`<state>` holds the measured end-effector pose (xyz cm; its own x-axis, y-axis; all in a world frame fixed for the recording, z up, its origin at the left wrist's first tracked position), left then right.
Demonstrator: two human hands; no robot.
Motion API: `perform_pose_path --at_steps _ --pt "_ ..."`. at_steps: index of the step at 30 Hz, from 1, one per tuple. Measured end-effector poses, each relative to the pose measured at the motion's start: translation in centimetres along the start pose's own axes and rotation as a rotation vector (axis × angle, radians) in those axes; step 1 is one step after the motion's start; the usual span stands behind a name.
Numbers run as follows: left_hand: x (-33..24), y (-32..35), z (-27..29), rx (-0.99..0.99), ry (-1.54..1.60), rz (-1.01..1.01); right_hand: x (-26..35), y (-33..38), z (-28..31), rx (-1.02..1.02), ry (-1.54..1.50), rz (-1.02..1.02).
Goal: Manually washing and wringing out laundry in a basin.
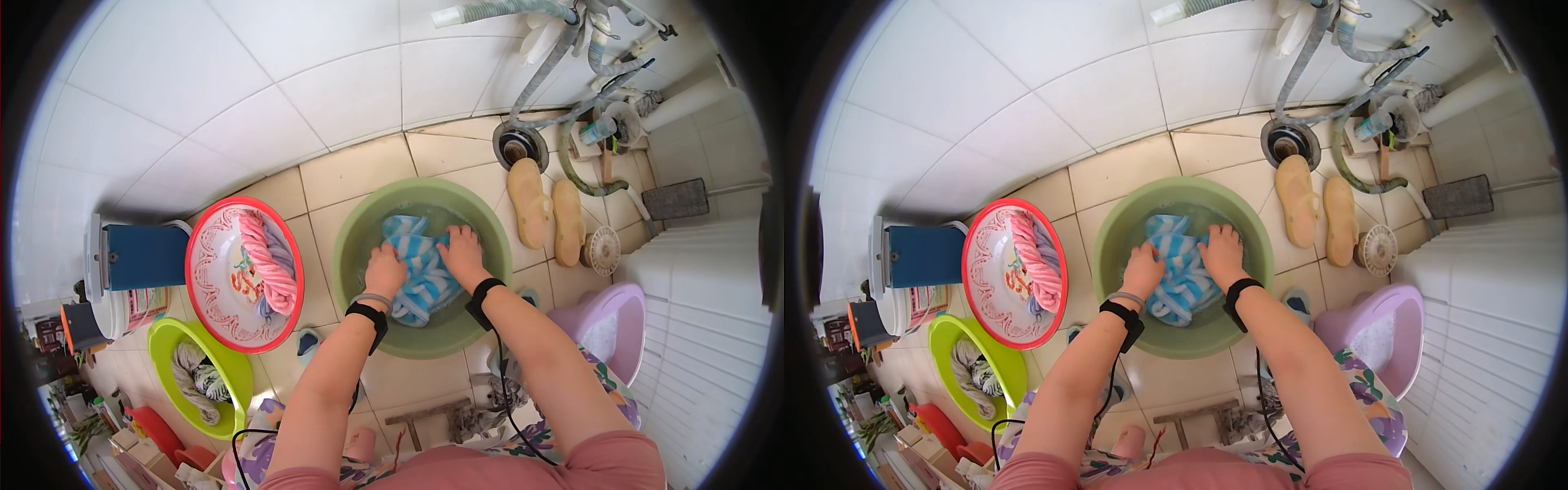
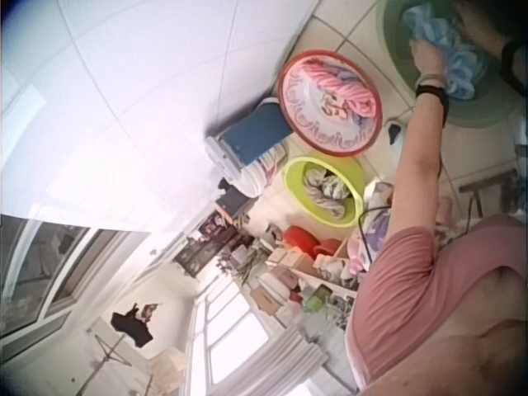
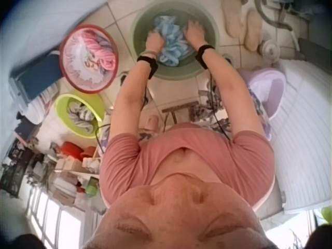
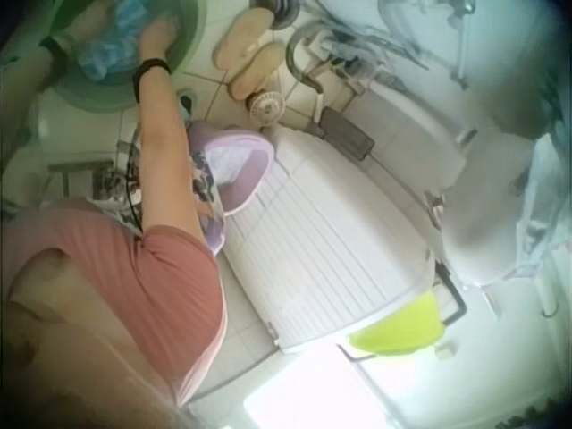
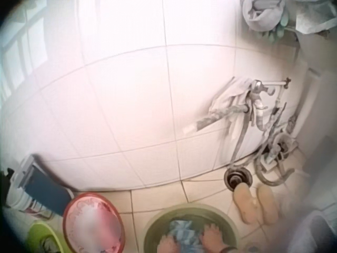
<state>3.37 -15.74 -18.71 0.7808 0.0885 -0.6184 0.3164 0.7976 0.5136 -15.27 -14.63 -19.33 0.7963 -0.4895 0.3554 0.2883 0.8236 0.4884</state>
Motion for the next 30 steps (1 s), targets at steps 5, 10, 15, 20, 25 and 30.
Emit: perform_pose_path --at_steps 5,10,15,20,25,30 --pt "2.3 -1.5 2.2 -0.461 -0.025 -0.159 0.5 0.5 -0.5 -0.148 0.09 -0.114" --pt "3.1 -1.4 -1.3 -0.087 0.01 -0.04 0.1 -0.2 -1.8 0.354 -0.055 -0.086" --pt "-0.5 1.9 0.9 -0.115 0.511 -0.017 0.4 1.4 -0.3 0.47 -0.433 -0.011" --pt "-4.6 6.1 1.6 -0.214 1.2 0.037 4.0 6.6 3.0 0.428 -1.043 -0.084" --pt "-8.1 8.0 0.0 -0.087 1.26 -0.076 4.6 6.8 2.1 0.419 -0.708 0.185" --pt "-5.6 9.3 -4.1 -0.32 1.519 0.244 3.5 8.1 1.5 0.194 -0.725 0.072"
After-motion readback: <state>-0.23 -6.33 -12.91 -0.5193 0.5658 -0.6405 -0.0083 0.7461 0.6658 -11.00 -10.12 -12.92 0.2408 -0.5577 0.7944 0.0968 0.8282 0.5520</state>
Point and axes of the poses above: each hand's wrist, its own y-axis away from the middle knuckle, its own z-axis out of the back of the hand, x = y × z, the point moved 9 cm from there along -y, towards the middle knuckle, and after that the axes turned 12 degrees about -z, right-handed, at the moved point
